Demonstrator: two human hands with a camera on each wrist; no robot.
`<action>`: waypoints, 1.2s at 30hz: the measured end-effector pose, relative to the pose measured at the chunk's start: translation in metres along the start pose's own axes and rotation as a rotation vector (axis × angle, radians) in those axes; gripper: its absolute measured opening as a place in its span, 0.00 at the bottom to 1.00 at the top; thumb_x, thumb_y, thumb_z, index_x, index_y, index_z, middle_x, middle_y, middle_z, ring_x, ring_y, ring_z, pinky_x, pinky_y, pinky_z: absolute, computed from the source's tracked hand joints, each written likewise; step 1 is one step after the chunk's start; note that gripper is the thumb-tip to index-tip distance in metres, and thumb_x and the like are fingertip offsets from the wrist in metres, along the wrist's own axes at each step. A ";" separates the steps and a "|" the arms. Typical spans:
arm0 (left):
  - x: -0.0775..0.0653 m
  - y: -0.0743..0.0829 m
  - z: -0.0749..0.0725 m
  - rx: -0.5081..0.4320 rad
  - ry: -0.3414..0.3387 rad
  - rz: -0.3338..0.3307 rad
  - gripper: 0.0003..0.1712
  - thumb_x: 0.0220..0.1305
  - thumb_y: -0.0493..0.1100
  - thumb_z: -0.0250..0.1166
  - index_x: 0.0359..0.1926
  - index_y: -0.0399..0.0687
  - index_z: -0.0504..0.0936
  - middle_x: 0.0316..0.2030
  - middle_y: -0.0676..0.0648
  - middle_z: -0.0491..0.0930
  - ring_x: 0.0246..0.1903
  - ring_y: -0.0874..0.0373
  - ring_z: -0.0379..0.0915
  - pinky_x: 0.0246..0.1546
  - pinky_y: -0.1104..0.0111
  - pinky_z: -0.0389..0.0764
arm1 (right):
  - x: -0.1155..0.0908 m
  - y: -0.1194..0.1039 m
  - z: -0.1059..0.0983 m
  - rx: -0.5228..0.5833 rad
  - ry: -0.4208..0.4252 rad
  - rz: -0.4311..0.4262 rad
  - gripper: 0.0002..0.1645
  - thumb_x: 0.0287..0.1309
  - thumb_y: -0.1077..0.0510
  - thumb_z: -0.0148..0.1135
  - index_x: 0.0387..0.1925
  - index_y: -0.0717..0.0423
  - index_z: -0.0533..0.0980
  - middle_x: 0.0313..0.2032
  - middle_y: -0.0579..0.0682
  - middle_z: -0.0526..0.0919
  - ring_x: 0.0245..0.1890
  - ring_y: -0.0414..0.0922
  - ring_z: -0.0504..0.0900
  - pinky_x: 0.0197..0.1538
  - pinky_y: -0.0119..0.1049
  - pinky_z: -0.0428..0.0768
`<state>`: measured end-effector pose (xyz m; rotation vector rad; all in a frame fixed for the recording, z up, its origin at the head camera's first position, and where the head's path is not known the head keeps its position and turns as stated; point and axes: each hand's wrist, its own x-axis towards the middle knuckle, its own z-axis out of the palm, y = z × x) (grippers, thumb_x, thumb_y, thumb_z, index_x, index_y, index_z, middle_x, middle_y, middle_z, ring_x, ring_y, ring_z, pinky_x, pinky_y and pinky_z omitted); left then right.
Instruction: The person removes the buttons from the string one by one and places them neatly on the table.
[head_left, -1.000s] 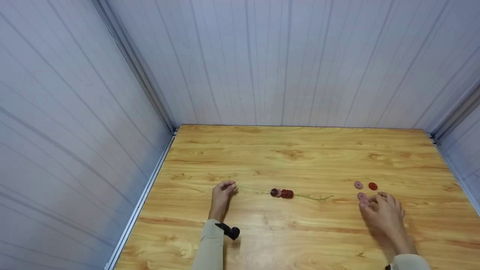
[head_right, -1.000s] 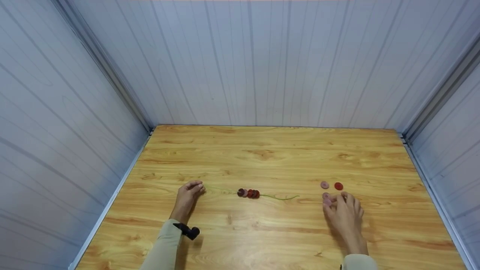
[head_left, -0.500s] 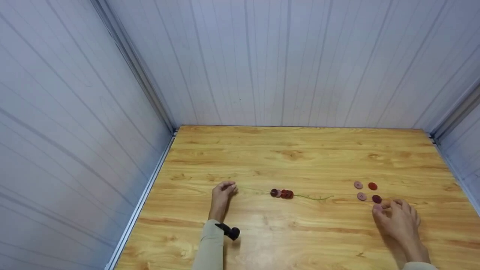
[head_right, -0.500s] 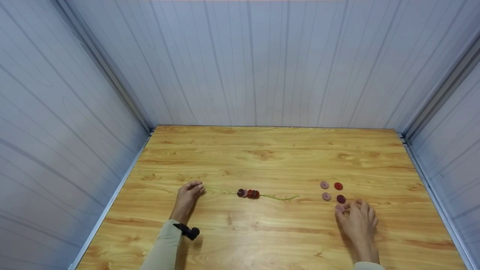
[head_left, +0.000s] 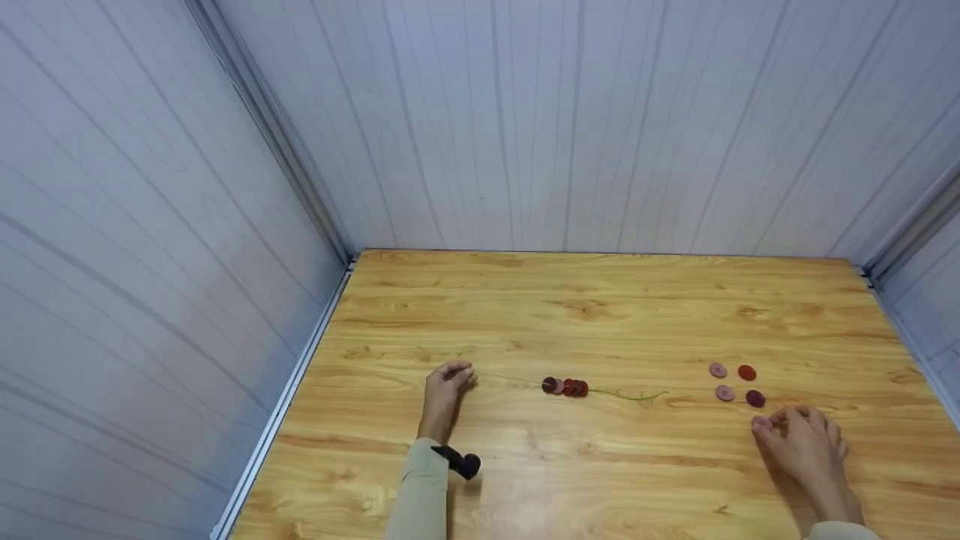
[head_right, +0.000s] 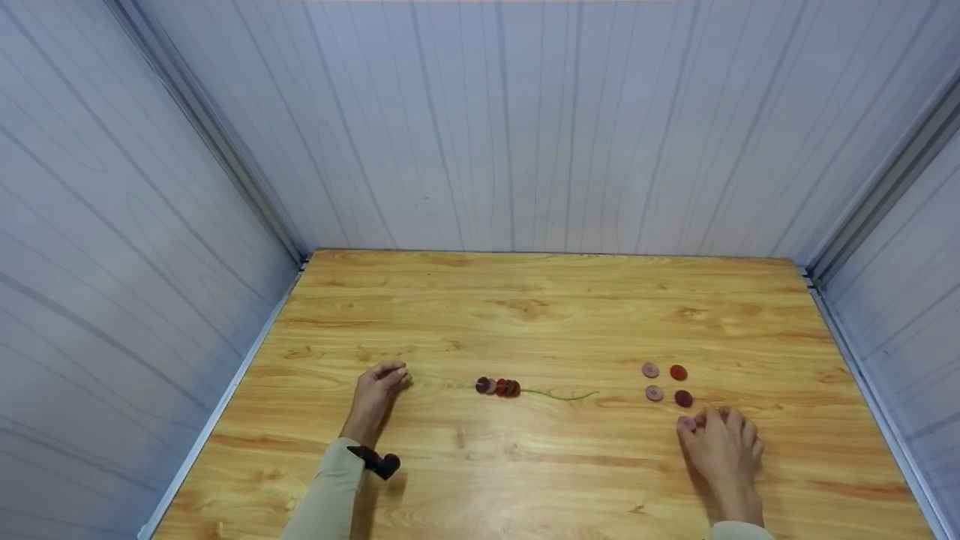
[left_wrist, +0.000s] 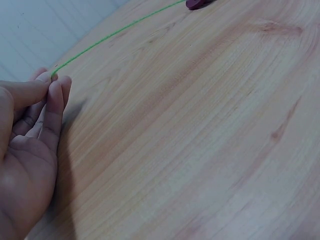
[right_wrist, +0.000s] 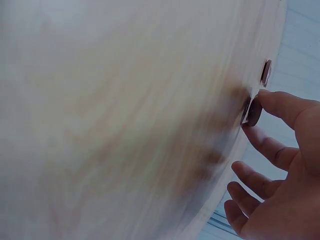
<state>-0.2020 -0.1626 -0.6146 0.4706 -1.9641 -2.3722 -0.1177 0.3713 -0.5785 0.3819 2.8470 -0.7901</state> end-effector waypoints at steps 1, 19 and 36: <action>0.000 0.000 0.000 0.004 0.001 0.000 0.12 0.62 0.30 0.62 0.45 0.26 0.77 0.40 0.38 0.79 0.38 0.53 0.80 0.43 0.65 0.84 | 0.001 0.000 -0.001 -0.004 -0.005 0.004 0.42 0.60 0.27 0.48 0.49 0.63 0.71 0.63 0.77 0.50 0.60 0.79 0.43 0.57 0.75 0.44; 0.000 -0.001 0.000 -0.024 0.003 0.001 0.10 0.61 0.29 0.62 0.43 0.27 0.77 0.39 0.37 0.79 0.36 0.54 0.81 0.43 0.65 0.85 | 0.006 0.001 0.000 -0.074 0.007 0.016 0.43 0.64 0.29 0.44 0.55 0.65 0.66 0.63 0.79 0.49 0.60 0.80 0.44 0.58 0.75 0.47; 0.001 -0.002 0.000 -0.069 -0.008 -0.009 0.14 0.61 0.30 0.63 0.46 0.25 0.76 0.42 0.35 0.79 0.38 0.51 0.80 0.47 0.61 0.84 | 0.011 0.000 0.002 -0.097 0.010 0.065 0.42 0.63 0.30 0.46 0.55 0.64 0.67 0.63 0.78 0.49 0.61 0.78 0.45 0.61 0.74 0.47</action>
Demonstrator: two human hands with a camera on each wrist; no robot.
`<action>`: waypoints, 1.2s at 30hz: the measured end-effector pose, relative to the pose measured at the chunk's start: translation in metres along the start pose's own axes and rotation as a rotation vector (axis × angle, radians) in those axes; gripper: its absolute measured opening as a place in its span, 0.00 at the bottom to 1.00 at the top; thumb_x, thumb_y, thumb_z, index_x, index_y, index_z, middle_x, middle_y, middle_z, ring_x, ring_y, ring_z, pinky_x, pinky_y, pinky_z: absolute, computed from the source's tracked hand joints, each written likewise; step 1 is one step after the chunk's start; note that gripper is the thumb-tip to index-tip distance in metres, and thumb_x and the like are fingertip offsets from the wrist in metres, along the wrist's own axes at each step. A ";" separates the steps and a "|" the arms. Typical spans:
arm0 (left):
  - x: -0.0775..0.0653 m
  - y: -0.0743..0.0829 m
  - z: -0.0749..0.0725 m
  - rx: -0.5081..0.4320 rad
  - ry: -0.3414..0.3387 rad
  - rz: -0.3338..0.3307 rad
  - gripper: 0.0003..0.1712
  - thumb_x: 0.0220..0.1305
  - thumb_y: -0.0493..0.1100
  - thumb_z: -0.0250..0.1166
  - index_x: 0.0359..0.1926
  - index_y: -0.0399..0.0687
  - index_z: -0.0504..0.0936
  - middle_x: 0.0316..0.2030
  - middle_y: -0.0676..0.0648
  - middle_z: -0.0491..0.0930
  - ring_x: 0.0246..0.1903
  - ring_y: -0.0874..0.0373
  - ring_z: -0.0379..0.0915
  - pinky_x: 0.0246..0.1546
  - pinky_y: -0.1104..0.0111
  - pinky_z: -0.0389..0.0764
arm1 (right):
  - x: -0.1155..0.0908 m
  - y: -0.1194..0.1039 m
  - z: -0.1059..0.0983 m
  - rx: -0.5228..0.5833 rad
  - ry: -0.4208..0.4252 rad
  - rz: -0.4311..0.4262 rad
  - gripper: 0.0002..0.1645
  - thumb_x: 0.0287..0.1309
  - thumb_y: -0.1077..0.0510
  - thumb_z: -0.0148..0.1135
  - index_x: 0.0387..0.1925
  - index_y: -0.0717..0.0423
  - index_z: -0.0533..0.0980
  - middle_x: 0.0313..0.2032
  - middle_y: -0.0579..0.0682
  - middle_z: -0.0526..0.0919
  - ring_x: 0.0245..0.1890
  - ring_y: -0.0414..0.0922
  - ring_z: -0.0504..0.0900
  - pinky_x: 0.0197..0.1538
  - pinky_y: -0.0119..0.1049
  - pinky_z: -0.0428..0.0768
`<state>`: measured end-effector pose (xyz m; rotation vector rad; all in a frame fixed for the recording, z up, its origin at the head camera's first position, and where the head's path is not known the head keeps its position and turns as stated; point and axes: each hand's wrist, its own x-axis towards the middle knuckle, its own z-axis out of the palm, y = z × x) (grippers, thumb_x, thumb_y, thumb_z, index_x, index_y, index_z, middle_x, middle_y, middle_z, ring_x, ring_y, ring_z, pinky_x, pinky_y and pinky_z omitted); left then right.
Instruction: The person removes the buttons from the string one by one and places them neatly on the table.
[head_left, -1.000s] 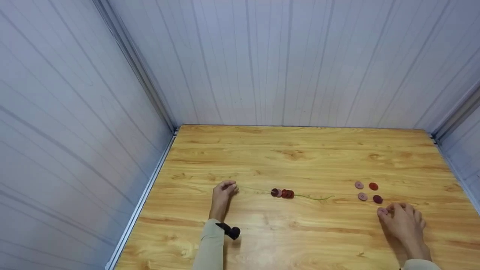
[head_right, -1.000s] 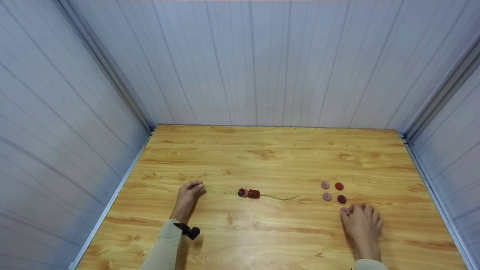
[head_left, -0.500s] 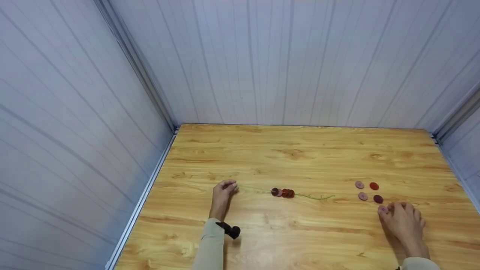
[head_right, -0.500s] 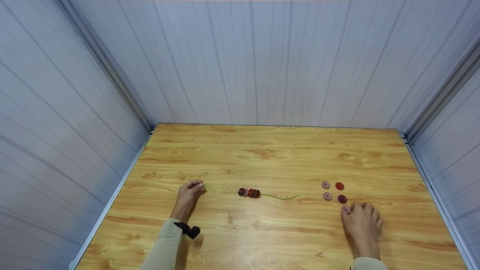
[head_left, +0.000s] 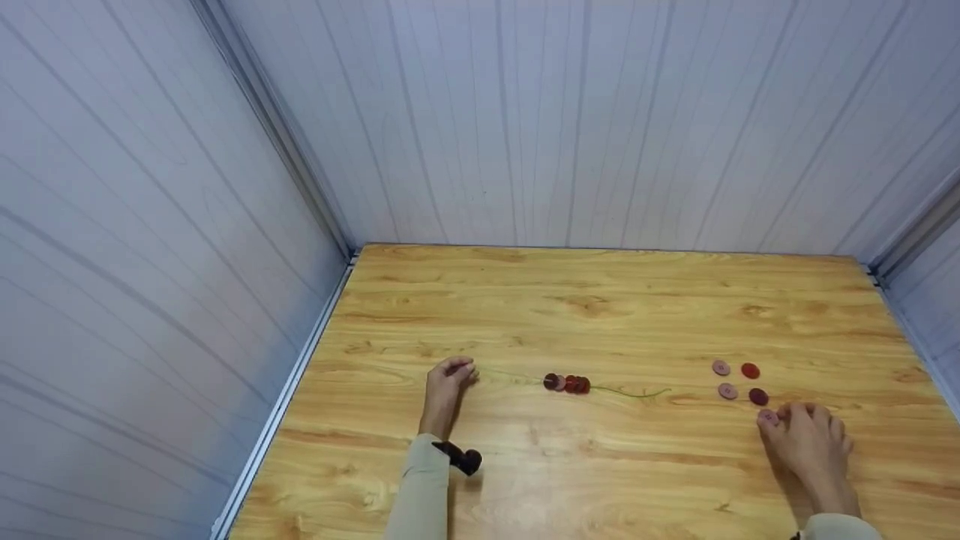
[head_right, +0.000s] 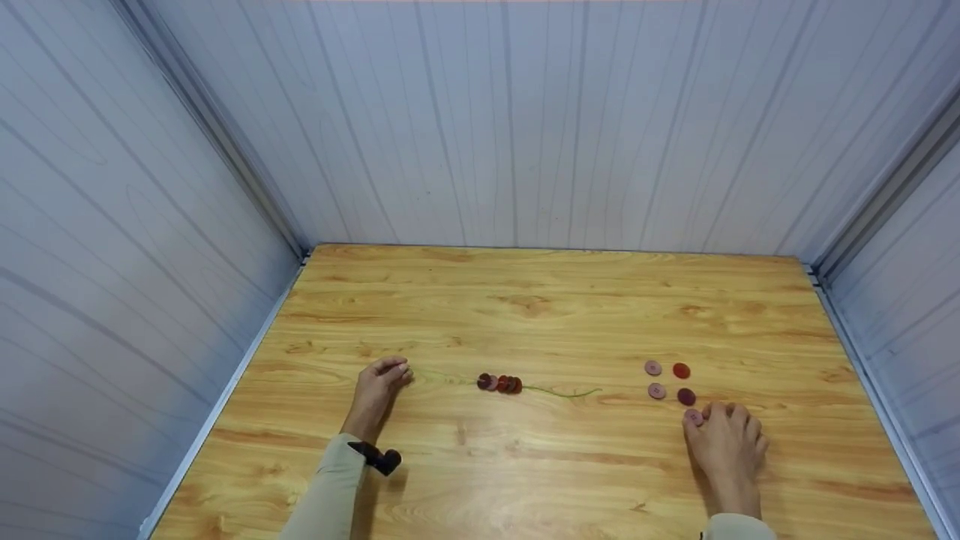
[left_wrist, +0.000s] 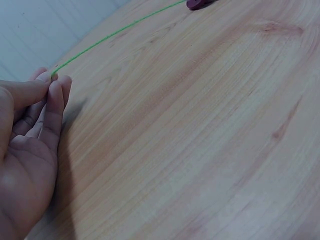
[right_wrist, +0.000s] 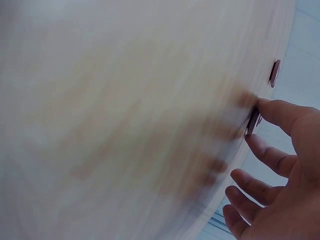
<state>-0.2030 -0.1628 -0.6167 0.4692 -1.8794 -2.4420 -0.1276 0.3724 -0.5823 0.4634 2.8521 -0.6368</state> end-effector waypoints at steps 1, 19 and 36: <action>0.000 0.000 0.000 0.001 0.000 0.003 0.14 0.61 0.30 0.63 0.46 0.25 0.76 0.41 0.36 0.79 0.38 0.52 0.80 0.47 0.61 0.84 | 0.000 0.000 0.000 0.000 -0.001 0.001 0.42 0.63 0.29 0.46 0.55 0.64 0.66 0.64 0.78 0.49 0.61 0.78 0.45 0.61 0.74 0.47; 0.000 0.001 -0.001 0.031 -0.009 -0.012 0.16 0.62 0.30 0.62 0.49 0.23 0.74 0.38 0.41 0.79 0.36 0.54 0.80 0.45 0.63 0.84 | -0.002 -0.002 -0.002 0.024 0.016 -0.023 0.42 0.63 0.28 0.45 0.53 0.64 0.69 0.63 0.78 0.51 0.60 0.79 0.47 0.57 0.74 0.49; -0.001 0.001 0.000 0.032 0.002 0.003 0.12 0.61 0.30 0.63 0.45 0.26 0.77 0.36 0.41 0.79 0.34 0.56 0.80 0.43 0.65 0.85 | -0.006 -0.055 -0.004 0.154 0.237 -0.261 0.26 0.65 0.47 0.56 0.53 0.65 0.71 0.63 0.73 0.58 0.61 0.73 0.52 0.58 0.72 0.51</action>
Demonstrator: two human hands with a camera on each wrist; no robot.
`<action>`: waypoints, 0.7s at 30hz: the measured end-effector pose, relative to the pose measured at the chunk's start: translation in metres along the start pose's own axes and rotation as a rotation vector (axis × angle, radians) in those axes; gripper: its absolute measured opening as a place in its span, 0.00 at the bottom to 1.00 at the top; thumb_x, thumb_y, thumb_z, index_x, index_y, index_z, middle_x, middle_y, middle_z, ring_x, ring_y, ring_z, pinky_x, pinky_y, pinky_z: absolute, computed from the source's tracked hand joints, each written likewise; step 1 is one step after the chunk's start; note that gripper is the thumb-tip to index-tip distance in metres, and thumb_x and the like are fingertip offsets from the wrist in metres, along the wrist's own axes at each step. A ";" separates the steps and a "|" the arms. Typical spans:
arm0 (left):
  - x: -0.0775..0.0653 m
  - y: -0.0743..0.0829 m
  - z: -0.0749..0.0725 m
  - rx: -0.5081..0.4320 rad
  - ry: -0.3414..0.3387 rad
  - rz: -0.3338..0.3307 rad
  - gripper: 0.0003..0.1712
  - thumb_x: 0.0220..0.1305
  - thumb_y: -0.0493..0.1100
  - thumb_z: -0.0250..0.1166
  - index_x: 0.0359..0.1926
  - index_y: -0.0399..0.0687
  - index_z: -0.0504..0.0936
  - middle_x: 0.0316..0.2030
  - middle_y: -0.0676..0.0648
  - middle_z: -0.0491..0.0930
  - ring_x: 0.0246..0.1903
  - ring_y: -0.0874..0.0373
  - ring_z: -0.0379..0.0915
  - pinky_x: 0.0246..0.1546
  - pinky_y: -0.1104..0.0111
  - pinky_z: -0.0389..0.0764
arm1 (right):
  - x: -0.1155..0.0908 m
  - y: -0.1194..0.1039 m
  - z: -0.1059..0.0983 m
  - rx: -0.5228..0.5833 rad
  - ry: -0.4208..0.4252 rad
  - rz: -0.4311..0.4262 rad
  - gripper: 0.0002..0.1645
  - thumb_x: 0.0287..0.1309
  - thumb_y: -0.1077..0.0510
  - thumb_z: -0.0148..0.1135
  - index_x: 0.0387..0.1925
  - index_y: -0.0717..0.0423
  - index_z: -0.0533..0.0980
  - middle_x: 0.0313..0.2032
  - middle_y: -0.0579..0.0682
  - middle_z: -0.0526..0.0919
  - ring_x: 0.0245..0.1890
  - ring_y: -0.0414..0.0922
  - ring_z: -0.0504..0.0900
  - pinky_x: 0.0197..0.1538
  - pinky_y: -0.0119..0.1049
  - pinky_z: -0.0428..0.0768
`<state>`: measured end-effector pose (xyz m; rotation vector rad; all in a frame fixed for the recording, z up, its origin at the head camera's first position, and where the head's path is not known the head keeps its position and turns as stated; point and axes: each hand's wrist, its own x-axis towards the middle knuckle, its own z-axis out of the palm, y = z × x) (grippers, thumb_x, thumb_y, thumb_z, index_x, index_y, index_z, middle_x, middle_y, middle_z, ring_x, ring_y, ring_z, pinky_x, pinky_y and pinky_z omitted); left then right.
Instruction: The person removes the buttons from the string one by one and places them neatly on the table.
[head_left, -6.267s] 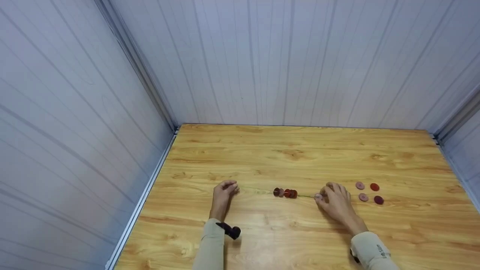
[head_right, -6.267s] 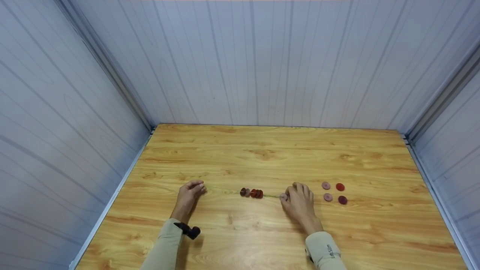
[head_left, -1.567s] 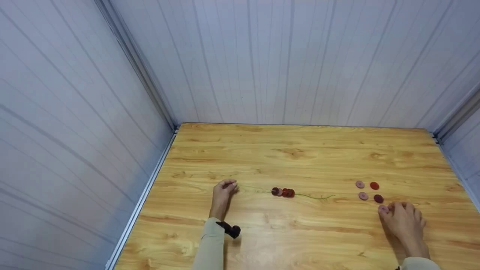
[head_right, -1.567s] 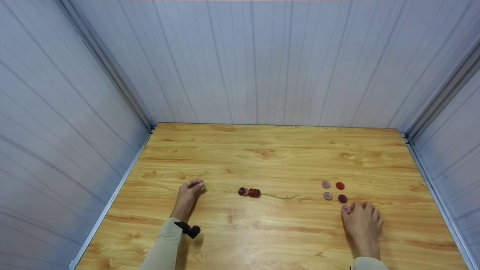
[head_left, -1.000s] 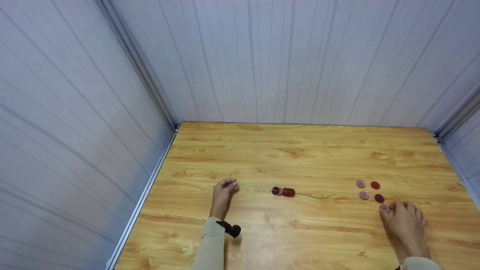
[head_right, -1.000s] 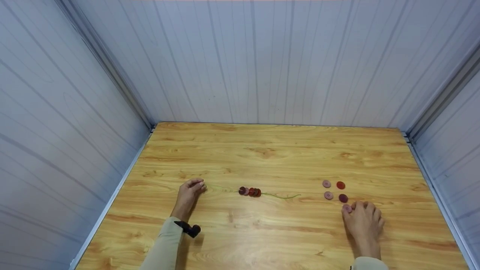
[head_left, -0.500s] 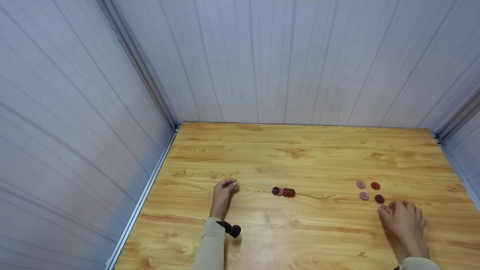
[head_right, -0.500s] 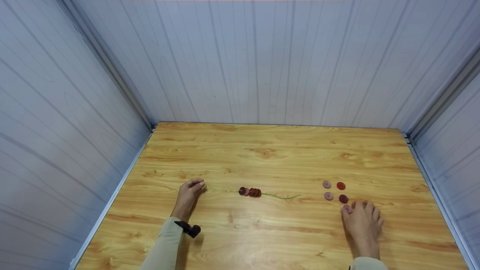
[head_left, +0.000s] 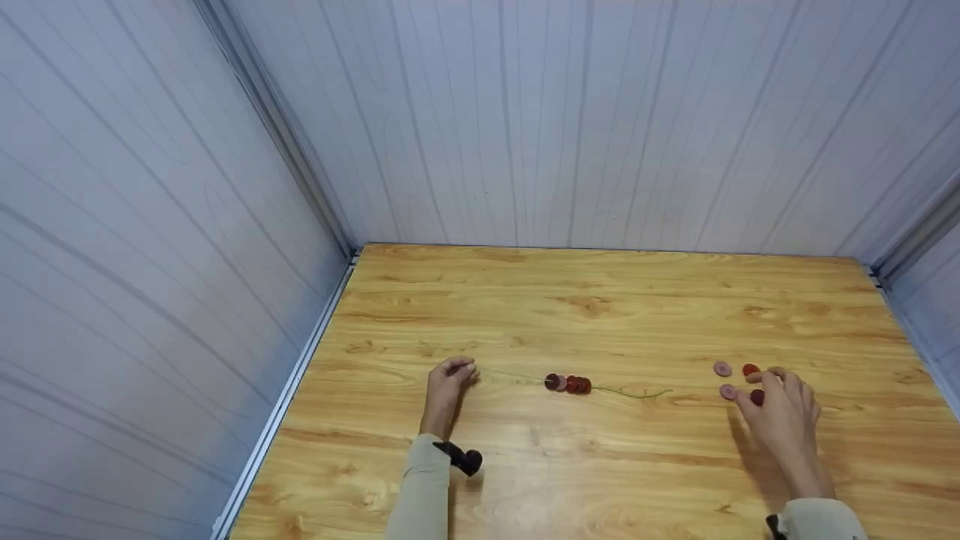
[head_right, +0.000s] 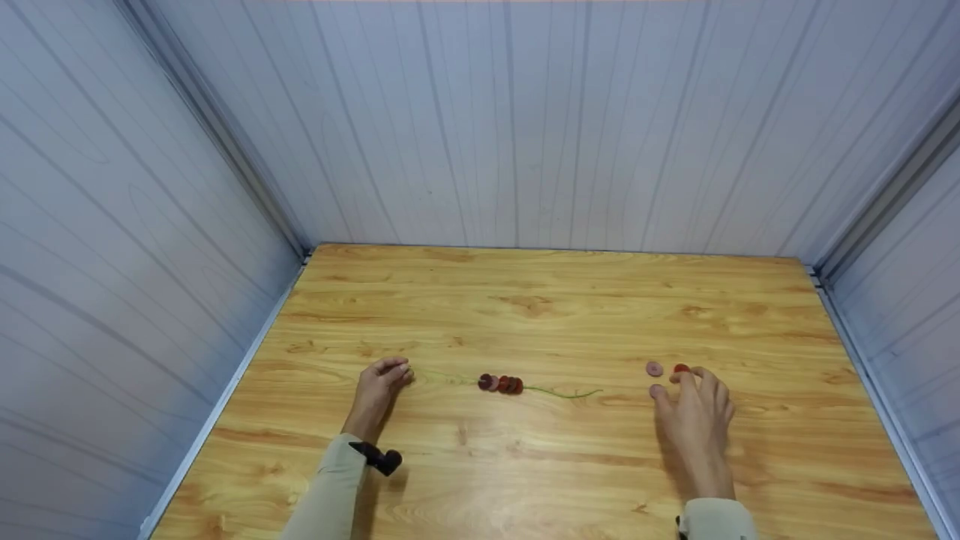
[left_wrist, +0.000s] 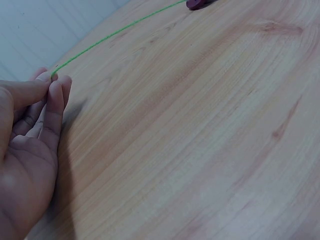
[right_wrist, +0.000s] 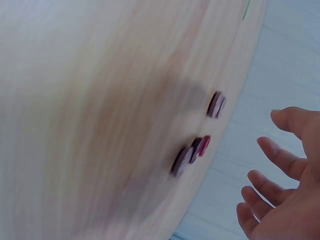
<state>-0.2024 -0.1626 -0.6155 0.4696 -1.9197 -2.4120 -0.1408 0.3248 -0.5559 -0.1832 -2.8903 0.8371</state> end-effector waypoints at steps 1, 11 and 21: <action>0.000 0.000 0.000 0.002 0.000 0.000 0.12 0.61 0.30 0.63 0.45 0.26 0.77 0.36 0.41 0.79 0.34 0.56 0.80 0.43 0.64 0.85 | 0.001 -0.003 0.001 0.009 0.003 -0.010 0.26 0.65 0.47 0.57 0.53 0.65 0.71 0.63 0.72 0.58 0.61 0.72 0.52 0.58 0.72 0.50; -0.002 0.001 0.000 -0.019 -0.014 -0.016 0.12 0.62 0.30 0.62 0.46 0.27 0.76 0.42 0.38 0.77 0.41 0.51 0.80 0.47 0.64 0.84 | 0.007 -0.030 0.024 0.123 0.052 -0.159 0.19 0.62 0.53 0.60 0.49 0.63 0.74 0.61 0.67 0.63 0.61 0.68 0.56 0.58 0.70 0.52; -0.001 0.002 0.000 0.016 -0.005 -0.013 0.14 0.61 0.31 0.63 0.47 0.25 0.76 0.42 0.37 0.79 0.39 0.53 0.80 0.48 0.62 0.83 | 0.011 -0.058 0.049 0.121 -0.003 -0.215 0.19 0.59 0.55 0.64 0.49 0.61 0.75 0.60 0.65 0.66 0.60 0.65 0.58 0.56 0.66 0.57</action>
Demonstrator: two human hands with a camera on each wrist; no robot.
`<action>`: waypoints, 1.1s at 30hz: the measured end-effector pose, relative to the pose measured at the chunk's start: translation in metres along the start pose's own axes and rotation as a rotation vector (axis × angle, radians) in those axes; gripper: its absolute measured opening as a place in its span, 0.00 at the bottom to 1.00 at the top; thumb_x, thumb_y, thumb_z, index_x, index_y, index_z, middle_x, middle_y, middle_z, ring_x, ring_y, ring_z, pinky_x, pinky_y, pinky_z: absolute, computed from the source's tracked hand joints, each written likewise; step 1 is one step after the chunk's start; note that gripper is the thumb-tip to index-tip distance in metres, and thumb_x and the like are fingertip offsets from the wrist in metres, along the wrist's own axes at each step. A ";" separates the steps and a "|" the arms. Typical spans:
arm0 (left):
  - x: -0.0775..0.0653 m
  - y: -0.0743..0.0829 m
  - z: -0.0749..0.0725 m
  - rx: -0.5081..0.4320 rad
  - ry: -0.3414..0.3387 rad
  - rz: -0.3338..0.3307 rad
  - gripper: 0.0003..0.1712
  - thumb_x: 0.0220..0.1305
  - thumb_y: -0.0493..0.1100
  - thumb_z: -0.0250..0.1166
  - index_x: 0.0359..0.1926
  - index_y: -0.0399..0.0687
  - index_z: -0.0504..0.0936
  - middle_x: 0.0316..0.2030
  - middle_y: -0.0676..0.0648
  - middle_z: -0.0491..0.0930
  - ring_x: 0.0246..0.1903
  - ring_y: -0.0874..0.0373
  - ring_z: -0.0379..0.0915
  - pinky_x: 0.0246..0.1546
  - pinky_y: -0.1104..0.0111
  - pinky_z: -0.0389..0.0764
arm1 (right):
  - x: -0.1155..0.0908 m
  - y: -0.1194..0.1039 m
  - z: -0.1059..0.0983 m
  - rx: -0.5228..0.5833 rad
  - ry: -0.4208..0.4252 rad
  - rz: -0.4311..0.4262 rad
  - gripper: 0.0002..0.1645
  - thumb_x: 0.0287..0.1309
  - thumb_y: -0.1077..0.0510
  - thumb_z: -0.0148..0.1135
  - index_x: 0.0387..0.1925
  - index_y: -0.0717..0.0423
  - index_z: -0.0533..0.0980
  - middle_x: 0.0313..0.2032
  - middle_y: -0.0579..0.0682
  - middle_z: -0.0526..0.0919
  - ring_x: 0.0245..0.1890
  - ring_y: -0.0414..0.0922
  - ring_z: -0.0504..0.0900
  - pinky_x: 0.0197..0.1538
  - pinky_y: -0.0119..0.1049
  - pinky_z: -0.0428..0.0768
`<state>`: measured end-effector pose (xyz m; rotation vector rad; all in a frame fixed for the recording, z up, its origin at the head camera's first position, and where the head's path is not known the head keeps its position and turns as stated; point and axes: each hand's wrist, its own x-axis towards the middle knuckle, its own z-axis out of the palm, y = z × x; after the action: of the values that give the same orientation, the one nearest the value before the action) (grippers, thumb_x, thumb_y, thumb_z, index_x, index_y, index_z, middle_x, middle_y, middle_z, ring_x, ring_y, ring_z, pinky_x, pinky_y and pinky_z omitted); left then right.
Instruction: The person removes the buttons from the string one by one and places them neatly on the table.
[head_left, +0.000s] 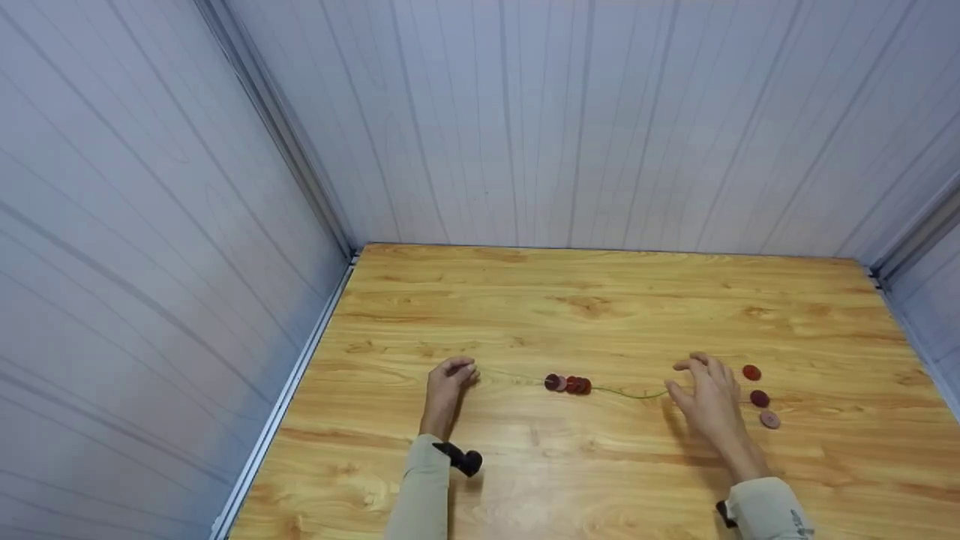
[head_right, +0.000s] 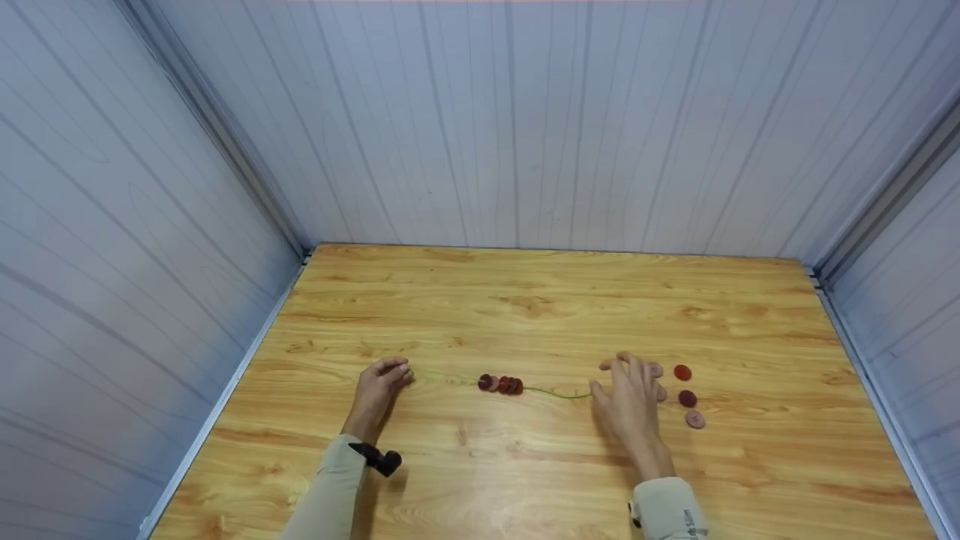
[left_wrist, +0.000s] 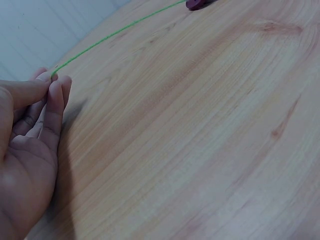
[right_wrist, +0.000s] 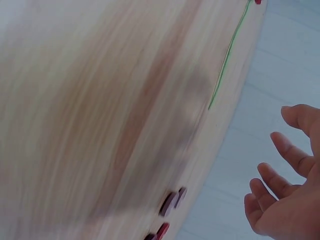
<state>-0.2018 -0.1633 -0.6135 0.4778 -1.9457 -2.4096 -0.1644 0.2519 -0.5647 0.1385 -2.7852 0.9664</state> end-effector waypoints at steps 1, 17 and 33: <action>0.000 0.000 0.000 0.005 -0.002 0.001 0.15 0.62 0.31 0.63 0.47 0.25 0.76 0.42 0.36 0.79 0.39 0.53 0.81 0.49 0.61 0.83 | 0.001 -0.002 0.003 0.011 -0.009 0.000 0.19 0.59 0.55 0.64 0.49 0.61 0.75 0.60 0.65 0.66 0.61 0.65 0.58 0.56 0.66 0.57; 0.001 -0.002 -0.001 0.013 0.000 0.017 0.13 0.62 0.31 0.63 0.46 0.26 0.76 0.40 0.38 0.79 0.37 0.54 0.81 0.44 0.65 0.84 | 0.007 -0.030 0.052 0.078 -0.099 -0.068 0.19 0.57 0.56 0.66 0.48 0.60 0.75 0.59 0.64 0.68 0.61 0.63 0.61 0.62 0.65 0.57; 0.001 -0.003 0.000 -0.022 0.001 0.019 0.10 0.61 0.30 0.63 0.43 0.29 0.78 0.37 0.41 0.80 0.34 0.55 0.81 0.43 0.64 0.85 | 0.018 -0.047 0.080 0.087 -0.201 -0.058 0.20 0.55 0.54 0.69 0.48 0.57 0.77 0.59 0.62 0.69 0.61 0.63 0.62 0.64 0.62 0.59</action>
<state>-0.2023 -0.1628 -0.6169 0.4581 -1.9121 -2.4159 -0.1868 0.1652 -0.5940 0.3450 -2.8992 1.1173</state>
